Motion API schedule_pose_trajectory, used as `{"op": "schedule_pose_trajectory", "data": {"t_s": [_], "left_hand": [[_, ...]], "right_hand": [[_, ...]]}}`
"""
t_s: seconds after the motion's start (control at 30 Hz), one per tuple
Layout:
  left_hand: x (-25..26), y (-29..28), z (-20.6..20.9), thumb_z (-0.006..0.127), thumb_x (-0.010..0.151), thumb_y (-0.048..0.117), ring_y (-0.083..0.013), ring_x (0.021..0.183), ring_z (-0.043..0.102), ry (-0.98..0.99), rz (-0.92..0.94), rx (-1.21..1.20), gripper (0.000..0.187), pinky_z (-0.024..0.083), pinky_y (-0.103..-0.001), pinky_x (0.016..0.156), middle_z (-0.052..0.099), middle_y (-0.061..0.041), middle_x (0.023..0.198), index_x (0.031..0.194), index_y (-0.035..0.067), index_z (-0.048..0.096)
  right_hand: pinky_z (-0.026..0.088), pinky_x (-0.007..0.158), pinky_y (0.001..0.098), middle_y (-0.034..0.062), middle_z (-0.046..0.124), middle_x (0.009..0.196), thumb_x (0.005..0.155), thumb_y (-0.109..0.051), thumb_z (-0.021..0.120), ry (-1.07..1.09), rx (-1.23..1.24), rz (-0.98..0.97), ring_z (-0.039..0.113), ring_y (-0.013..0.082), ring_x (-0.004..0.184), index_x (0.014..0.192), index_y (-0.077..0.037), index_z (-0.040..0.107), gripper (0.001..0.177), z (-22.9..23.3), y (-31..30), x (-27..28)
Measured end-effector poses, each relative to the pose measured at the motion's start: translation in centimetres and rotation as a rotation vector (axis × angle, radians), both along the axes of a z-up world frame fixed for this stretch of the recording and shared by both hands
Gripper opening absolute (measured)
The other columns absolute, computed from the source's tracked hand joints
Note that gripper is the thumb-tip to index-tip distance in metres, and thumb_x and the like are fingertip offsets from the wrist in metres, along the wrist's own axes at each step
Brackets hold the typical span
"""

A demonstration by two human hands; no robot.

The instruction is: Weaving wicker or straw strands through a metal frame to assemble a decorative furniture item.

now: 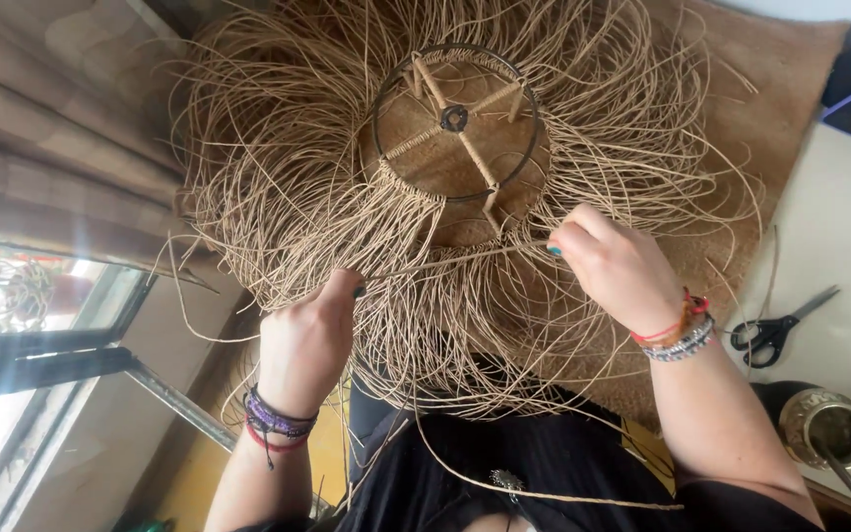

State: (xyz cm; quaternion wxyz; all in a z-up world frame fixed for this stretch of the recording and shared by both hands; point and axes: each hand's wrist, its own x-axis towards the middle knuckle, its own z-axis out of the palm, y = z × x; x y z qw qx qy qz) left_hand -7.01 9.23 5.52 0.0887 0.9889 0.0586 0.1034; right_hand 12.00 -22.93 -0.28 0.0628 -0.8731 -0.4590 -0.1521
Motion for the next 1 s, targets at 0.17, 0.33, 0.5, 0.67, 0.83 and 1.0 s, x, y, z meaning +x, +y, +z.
{"op": "schedule_pose_trajectory", "data": {"t_s": [0.17, 0.33, 0.5, 0.67, 0.83, 1.0], "left_hand": [[-0.1, 0.3, 0.1, 0.05, 0.102, 0.021, -0.0226, 0.054, 0.071, 0.06, 0.015, -0.02, 0.014, 0.058, -0.035, 0.055, 0.071, 0.003, 0.067, 0.104, 0.026, 0.064], [-0.1, 1.1, 0.4, 0.052, 0.101, 0.021, -0.0267, 0.056, 0.072, 0.161, 0.031, -0.096, 0.014, 0.06, -0.038, 0.057, 0.072, 0.0, 0.067, 0.102, 0.025, 0.065], [-0.3, 3.0, 0.5, 0.05, 0.098, 0.018, -0.0455, 0.065, 0.072, 0.403, -0.063, -0.403, 0.018, 0.059, -0.053, 0.062, 0.074, -0.018, 0.07, 0.098, 0.012, 0.066], [0.4, 3.8, -1.5, 0.051, 0.098, 0.02, -0.0418, 0.08, 0.073, 0.326, -0.098, -0.324, 0.025, 0.058, -0.052, 0.073, 0.074, -0.016, 0.089, 0.113, 0.012, 0.07], [3.5, -1.0, -2.4, 0.069, 0.08, -0.001, -0.0416, 0.128, 0.05, -0.379, -0.052, -0.142, 0.056, 0.039, -0.053, 0.103, 0.05, -0.02, 0.141, 0.135, 0.009, 0.06], [4.7, -7.5, -3.9, 0.063, 0.093, 0.019, -0.0186, 0.089, 0.063, -0.555, -0.368, -0.27, 0.014, 0.05, -0.031, 0.077, 0.068, 0.001, 0.103, 0.104, 0.018, 0.072]], "right_hand": [[0.058, 0.067, 0.0298, -0.0012, 0.063, 0.087, 0.105, -0.022, 0.059, 0.021, 0.122, 0.026, 0.072, 0.0212, 0.074, 0.098, -0.019, 0.062, 0.009, -3.1, -0.9, 1.0], [0.058, 0.066, 0.0308, 0.0003, 0.066, 0.073, 0.105, -0.022, 0.057, 0.164, 0.228, 0.135, 0.072, 0.0229, 0.068, 0.098, -0.015, 0.065, 0.012, -4.1, -1.2, 0.9], [0.059, 0.064, 0.0427, 0.0166, 0.07, 0.075, 0.102, -0.01, 0.053, 0.574, 0.273, 0.24, 0.073, 0.0364, 0.07, 0.102, -0.008, 0.065, 0.012, -0.5, 0.1, -0.1], [0.06, 0.061, 0.0361, 0.0089, 0.069, 0.078, 0.104, -0.007, 0.046, 0.693, 0.288, 0.288, 0.073, 0.0251, 0.065, 0.1, -0.007, 0.063, 0.017, -3.8, 0.7, 1.5], [0.062, 0.057, 0.0326, 0.0078, 0.07, 0.082, 0.105, -0.006, 0.047, 0.721, 0.269, 0.309, 0.075, 0.021, 0.067, 0.103, -0.004, 0.066, 0.019, -2.0, 4.2, 1.2], [0.065, 0.065, 0.0355, 0.0163, 0.076, 0.089, 0.105, 0.0, 0.049, 0.742, 0.398, 0.328, 0.077, 0.028, 0.08, 0.111, 0.001, 0.07, 0.021, 1.1, 6.5, 0.3]]}}
